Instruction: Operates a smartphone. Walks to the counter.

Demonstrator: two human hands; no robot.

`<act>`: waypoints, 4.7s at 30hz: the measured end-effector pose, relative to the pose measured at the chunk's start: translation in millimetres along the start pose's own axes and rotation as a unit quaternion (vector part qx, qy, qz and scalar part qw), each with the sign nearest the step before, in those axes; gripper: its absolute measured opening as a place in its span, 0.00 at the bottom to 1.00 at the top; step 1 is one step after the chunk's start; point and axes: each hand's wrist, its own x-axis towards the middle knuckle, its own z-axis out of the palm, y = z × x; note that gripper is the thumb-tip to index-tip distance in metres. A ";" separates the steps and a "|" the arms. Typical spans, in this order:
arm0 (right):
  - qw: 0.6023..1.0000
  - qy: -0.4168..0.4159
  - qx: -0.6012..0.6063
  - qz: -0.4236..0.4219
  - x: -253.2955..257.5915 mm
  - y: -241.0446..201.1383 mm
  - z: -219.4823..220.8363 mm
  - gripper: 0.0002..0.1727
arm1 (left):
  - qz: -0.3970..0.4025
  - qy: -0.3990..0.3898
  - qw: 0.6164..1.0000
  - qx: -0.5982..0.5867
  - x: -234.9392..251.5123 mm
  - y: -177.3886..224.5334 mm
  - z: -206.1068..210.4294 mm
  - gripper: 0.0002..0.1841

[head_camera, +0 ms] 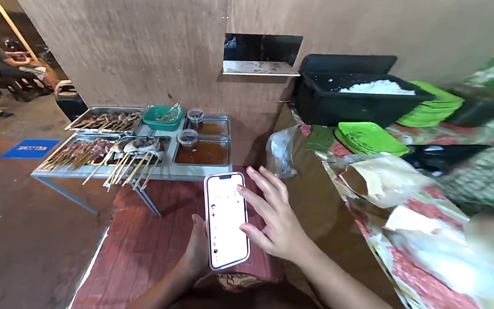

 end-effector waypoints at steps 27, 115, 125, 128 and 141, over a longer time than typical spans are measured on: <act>0.991 0.042 0.083 -0.094 -54.3 -19.7 18.4 0.07 | 0.050 -0.065 0.995 -0.049 5.7 2.9 -13.6 0.42; 0.995 0.048 0.086 -0.033 -70.2 -20.8 15.8 0.14 | 0.049 -0.053 0.995 -0.071 -0.2 -4.6 -15.2 0.41; 0.995 -0.038 0.085 -0.025 -64.2 -24.1 20.0 0.27 | 0.037 -0.045 0.995 -0.075 -2.3 -7.3 -15.8 0.40; 0.996 -0.032 0.077 -0.020 -62.1 -23.5 20.3 0.27 | 0.038 -0.045 0.996 -0.064 -2.3 -6.7 -17.5 0.41; 0.999 -0.004 0.023 0.044 -65.3 -19.4 15.6 0.29 | 0.037 -0.052 0.995 -0.075 1.8 -1.5 -14.3 0.41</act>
